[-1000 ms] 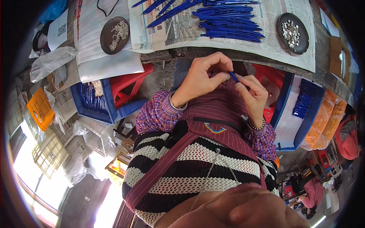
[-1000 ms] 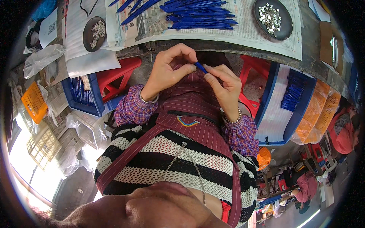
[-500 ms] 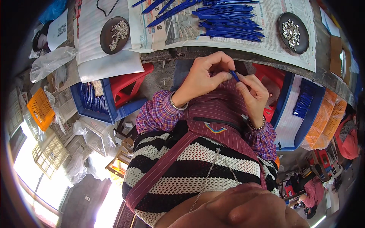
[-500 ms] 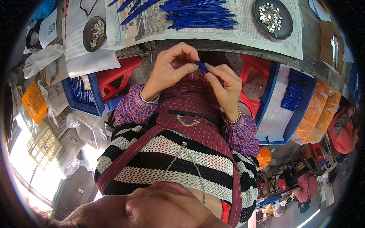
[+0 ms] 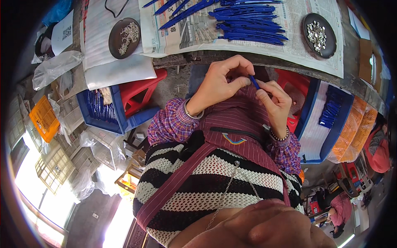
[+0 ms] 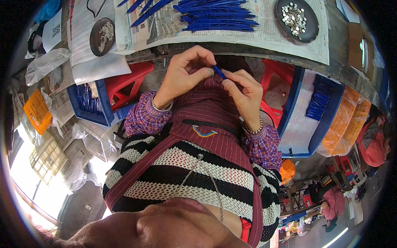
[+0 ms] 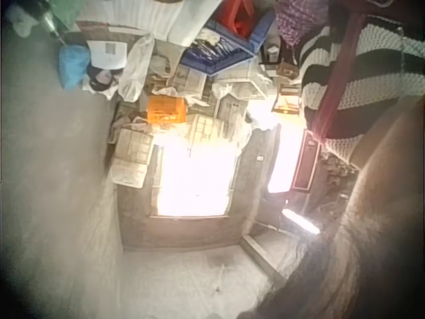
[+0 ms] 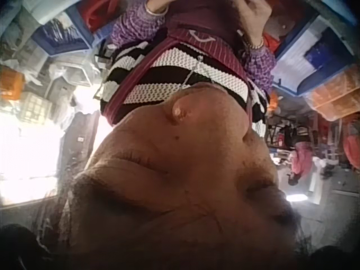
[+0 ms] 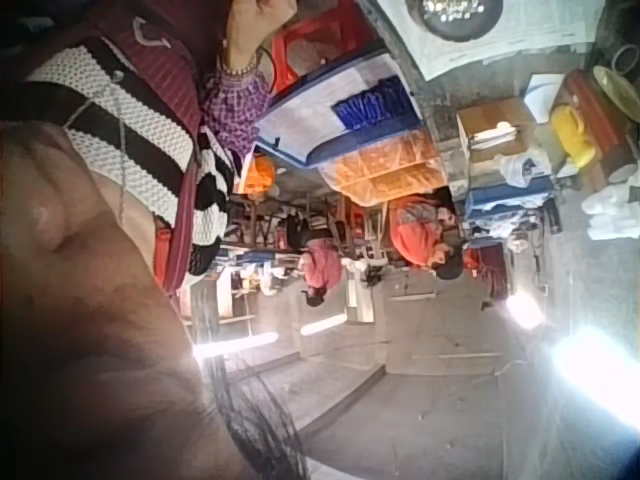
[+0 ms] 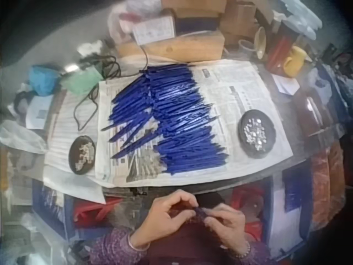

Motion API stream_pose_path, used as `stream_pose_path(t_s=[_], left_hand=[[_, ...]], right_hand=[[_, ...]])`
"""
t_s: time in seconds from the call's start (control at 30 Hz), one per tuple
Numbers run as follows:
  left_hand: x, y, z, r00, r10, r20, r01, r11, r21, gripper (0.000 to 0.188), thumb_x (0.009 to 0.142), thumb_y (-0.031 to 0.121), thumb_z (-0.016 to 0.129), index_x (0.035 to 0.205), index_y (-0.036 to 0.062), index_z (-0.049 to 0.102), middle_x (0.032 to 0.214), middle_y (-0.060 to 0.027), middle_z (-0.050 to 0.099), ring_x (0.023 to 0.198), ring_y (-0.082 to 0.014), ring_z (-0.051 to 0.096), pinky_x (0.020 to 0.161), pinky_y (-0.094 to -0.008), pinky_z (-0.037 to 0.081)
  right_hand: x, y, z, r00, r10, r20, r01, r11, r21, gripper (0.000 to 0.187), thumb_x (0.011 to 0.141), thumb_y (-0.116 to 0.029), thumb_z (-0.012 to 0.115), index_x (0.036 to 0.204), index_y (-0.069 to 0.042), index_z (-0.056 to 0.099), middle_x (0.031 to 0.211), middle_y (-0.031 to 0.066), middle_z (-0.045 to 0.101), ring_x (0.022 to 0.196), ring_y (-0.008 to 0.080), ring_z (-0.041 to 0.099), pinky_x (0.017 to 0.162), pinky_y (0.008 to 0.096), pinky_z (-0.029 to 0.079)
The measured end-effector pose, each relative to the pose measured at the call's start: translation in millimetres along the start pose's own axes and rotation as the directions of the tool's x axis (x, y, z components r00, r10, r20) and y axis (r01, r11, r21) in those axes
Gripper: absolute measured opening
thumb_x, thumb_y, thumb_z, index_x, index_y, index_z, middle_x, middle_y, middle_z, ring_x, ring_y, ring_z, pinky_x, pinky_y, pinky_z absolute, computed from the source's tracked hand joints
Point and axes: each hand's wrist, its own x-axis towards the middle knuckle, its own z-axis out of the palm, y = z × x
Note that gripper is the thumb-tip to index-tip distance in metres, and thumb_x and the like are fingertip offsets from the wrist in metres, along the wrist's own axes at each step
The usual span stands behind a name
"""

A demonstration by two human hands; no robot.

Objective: Assembling blue plastic pens by hand by inserting internal components and caps.

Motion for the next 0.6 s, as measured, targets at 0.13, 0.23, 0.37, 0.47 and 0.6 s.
stream_pose_path(t_s=[0.13,0.23,0.37,0.47,0.6], left_hand=[[1.1,-2.4,-0.1,1.0,0.005,0.003,-0.005,1.0,-0.013,0.024,0.075,-0.007,0.061,0.097,0.0009,0.056,0.091,-0.0011,0.056,0.084,-0.0074,0.055,0.075,-0.0207,0.046],[0.9,-1.2,0.1,1.0,-0.002,0.008,0.002,1.0,-0.026,0.025,0.076,-0.006,0.061,0.099,0.0006,0.056,0.092,-0.0012,0.057,0.084,-0.0074,0.055,0.075,-0.0208,0.046],[1.4,0.8,0.5,1.0,-0.008,0.026,0.008,1.0,-0.023,0.025,0.077,-0.004,0.061,0.101,0.0003,0.057,0.094,-0.0017,0.058,0.083,-0.0073,0.055,0.075,-0.0208,0.046],[1.6,1.1,0.1,0.999,-0.013,0.044,0.015,0.999,-0.04,0.024,0.077,-0.004,0.061,0.101,0.0002,0.058,0.093,-0.0021,0.059,0.083,-0.0073,0.056,0.074,-0.0207,0.046],[1.8,1.1,0.2,0.999,-0.017,0.051,0.02,0.998,-0.06,0.024,0.077,-0.003,0.061,0.1,0.0,0.058,0.092,-0.0022,0.059,0.082,-0.0074,0.056,0.074,-0.0206,0.046]], right_hand=[[0.3,0.2,0.3,1.0,0.025,0.005,-0.025,0.999,0.04,0.021,0.08,0.001,0.06,0.101,0.003,0.064,0.077,0.0033,0.056,0.064,0.0059,0.051,0.052,0.0174,0.038],[-0.1,3.4,-0.1,0.999,0.039,0.009,-0.04,0.996,0.076,0.021,0.08,0.001,0.06,0.1,0.004,0.063,0.078,0.0037,0.056,0.064,0.0061,0.052,0.051,0.0175,0.039],[0.0,3.3,0.1,0.998,0.064,0.011,-0.064,0.992,0.107,0.02,0.081,0.001,0.06,0.1,0.004,0.063,0.079,0.0042,0.056,0.065,0.0067,0.053,0.052,0.0175,0.039],[-0.6,4.9,-0.3,0.998,0.061,0.018,-0.063,0.991,0.119,0.02,0.081,0.0,0.059,0.101,0.004,0.063,0.081,0.0044,0.056,0.066,0.007,0.053,0.052,0.0173,0.04],[-0.9,4.3,-0.1,0.996,0.08,0.024,-0.083,0.988,0.133,0.02,0.082,-0.001,0.059,0.102,0.003,0.062,0.081,0.0045,0.056,0.067,0.0074,0.054,0.052,0.0172,0.04]])
